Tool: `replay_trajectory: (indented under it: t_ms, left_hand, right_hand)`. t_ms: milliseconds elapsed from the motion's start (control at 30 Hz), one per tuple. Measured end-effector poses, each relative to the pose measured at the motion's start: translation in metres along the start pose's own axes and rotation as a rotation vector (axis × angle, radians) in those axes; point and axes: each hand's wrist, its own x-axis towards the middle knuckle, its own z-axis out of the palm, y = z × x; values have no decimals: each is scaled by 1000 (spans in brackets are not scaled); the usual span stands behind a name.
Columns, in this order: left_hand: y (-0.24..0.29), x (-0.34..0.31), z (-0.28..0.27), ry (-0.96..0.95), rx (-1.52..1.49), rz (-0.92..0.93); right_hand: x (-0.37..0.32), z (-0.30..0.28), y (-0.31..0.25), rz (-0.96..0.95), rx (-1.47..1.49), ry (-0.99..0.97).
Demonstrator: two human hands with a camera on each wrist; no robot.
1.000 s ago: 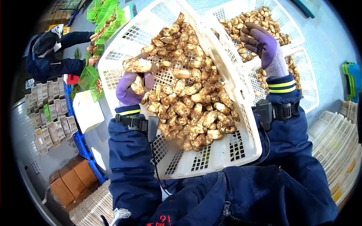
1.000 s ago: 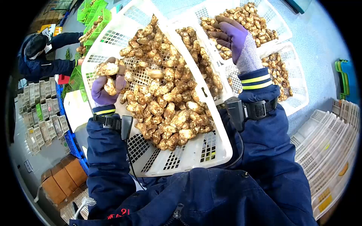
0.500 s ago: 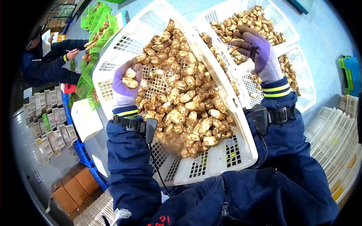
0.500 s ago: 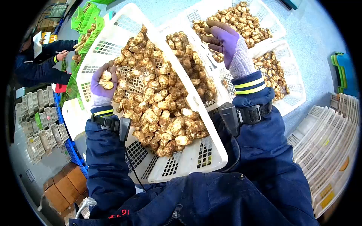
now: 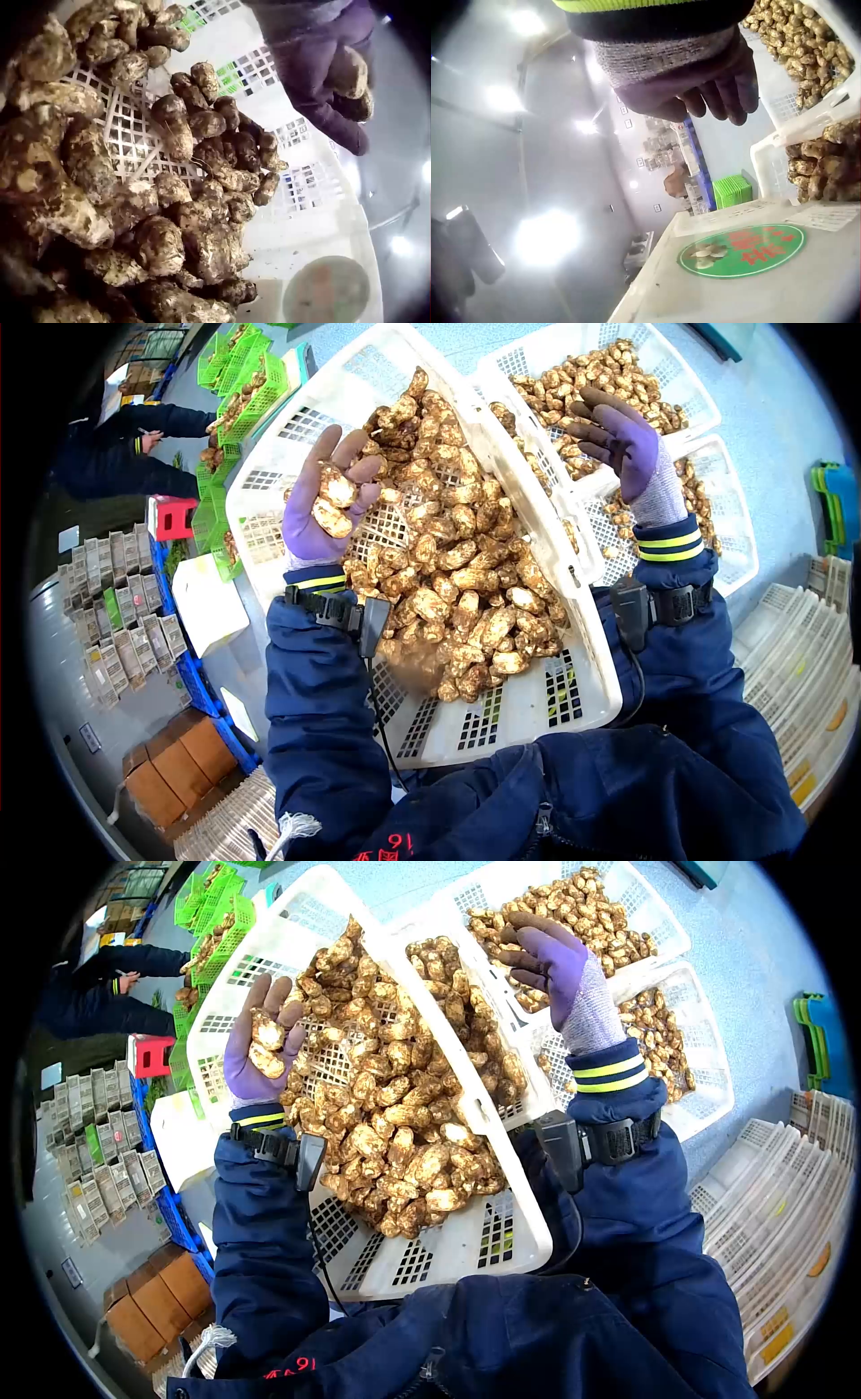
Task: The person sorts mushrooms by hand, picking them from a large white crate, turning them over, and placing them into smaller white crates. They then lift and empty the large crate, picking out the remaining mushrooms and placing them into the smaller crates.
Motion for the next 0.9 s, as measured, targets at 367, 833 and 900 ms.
replay_trajectory:
  t_ms: [367,833,900]
  left_hand:
    - [-5,14,-36,887,1281,20]
    - [42,4,31,-79,1550,-700]
    - [43,11,11,257,1648,-423]
  right_hand:
    - [-2,4,1,-34,91,39]
    - [1,2,3,1,10,25]
    - [0,4,0,19,-1,27]
